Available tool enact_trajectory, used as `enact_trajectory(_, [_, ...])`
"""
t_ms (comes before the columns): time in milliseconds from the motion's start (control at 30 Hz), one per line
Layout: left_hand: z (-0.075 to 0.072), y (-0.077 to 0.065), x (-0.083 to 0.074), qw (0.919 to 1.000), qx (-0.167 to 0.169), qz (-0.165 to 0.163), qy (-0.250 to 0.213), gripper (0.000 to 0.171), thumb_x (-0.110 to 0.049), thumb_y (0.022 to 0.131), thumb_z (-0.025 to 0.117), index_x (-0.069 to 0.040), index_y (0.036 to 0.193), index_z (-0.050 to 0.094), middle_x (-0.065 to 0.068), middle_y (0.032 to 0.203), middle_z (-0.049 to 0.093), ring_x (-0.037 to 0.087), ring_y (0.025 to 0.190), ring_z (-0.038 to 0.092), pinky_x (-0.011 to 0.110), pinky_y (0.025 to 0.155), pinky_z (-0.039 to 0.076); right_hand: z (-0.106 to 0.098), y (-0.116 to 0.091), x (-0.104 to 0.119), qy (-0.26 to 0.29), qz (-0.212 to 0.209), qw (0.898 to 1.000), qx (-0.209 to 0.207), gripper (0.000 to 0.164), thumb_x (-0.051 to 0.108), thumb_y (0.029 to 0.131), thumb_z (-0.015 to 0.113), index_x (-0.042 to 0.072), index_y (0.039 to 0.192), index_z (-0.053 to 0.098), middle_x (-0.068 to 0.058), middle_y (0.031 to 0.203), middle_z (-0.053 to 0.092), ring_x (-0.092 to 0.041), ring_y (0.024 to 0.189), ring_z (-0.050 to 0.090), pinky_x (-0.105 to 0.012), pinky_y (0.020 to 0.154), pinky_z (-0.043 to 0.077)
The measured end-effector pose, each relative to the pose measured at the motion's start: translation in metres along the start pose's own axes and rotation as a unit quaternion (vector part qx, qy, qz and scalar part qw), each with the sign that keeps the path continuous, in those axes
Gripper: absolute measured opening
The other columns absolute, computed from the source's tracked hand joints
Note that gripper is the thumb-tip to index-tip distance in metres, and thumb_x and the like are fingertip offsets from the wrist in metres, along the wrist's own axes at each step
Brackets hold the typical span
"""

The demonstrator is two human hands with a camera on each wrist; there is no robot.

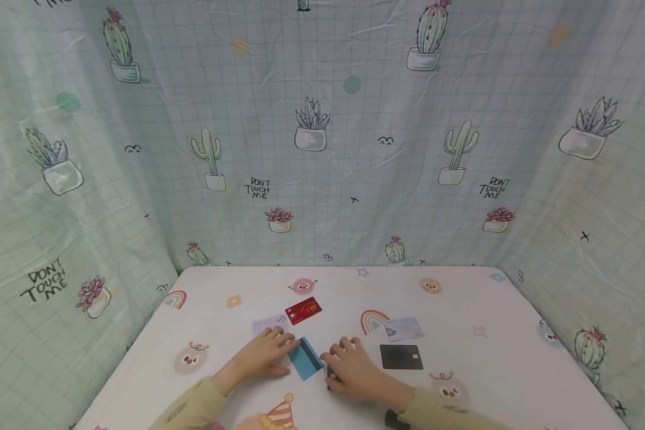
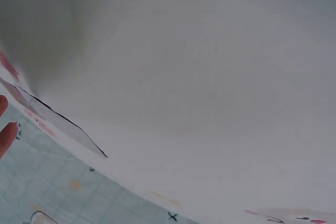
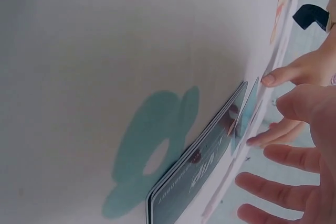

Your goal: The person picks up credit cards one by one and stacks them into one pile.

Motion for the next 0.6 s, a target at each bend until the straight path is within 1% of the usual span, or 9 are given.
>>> enact_trajectory(200, [0.004, 0.002, 0.004, 1.0000, 0.008, 0.000, -0.006, 0.065, -0.058, 0.079, 0.050, -0.017, 0.130, 0.046, 0.002, 0.124, 0.053, 0.024, 0.112, 0.048, 0.043, 0.095, 0.039, 0.005, 0.004, 0.004, -0.018, -0.005, 1.000, 0.009, 0.041, 0.046, 0.083, 0.053, 0.024, 0.118, 0.049, 0.004, 0.104, 0.055, -0.015, 0.095, 0.044, -0.045, 0.086, 0.038])
enact_trajectory(333, [0.007, 0.003, 0.007, 0.9998, 0.003, 0.006, -0.018, 0.068, -0.061, 0.079, 0.048, -0.016, 0.130, 0.045, 0.002, 0.125, 0.053, 0.026, 0.114, 0.048, 0.045, 0.095, 0.038, 0.007, 0.009, 0.008, -0.037, -0.008, 0.999, 0.014, 0.043, 0.049, 0.084, 0.051, 0.024, 0.118, 0.049, 0.003, 0.106, 0.056, -0.017, 0.097, 0.046, -0.046, 0.086, 0.039])
enact_trajectory(467, [0.009, 0.005, 0.009, 0.9998, 0.001, 0.007, -0.019, 0.070, -0.063, 0.079, 0.046, -0.016, 0.131, 0.045, 0.002, 0.126, 0.053, 0.027, 0.115, 0.048, 0.046, 0.095, 0.038, 0.007, 0.012, 0.011, -0.045, -0.011, 0.999, 0.009, 0.043, 0.050, 0.083, 0.051, 0.024, 0.118, 0.050, 0.002, 0.106, 0.056, -0.017, 0.097, 0.047, -0.046, 0.087, 0.039])
enact_trajectory(600, [0.012, 0.007, 0.010, 0.9997, 0.019, 0.001, -0.018, 0.072, -0.065, 0.079, 0.042, -0.018, 0.132, 0.043, 0.001, 0.129, 0.051, 0.027, 0.118, 0.046, 0.047, 0.096, 0.037, 0.009, 0.015, 0.014, -0.036, -0.013, 0.999, 0.009, 0.044, 0.049, 0.084, 0.051, 0.024, 0.120, 0.049, 0.001, 0.107, 0.056, -0.018, 0.099, 0.046, -0.047, 0.088, 0.038])
Point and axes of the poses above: each hand's wrist, its own y-axis towards the middle knuckle, its own z-axis out of the palm, x = y × z, the point moved 4 cm from there along y, towards the middle knuckle
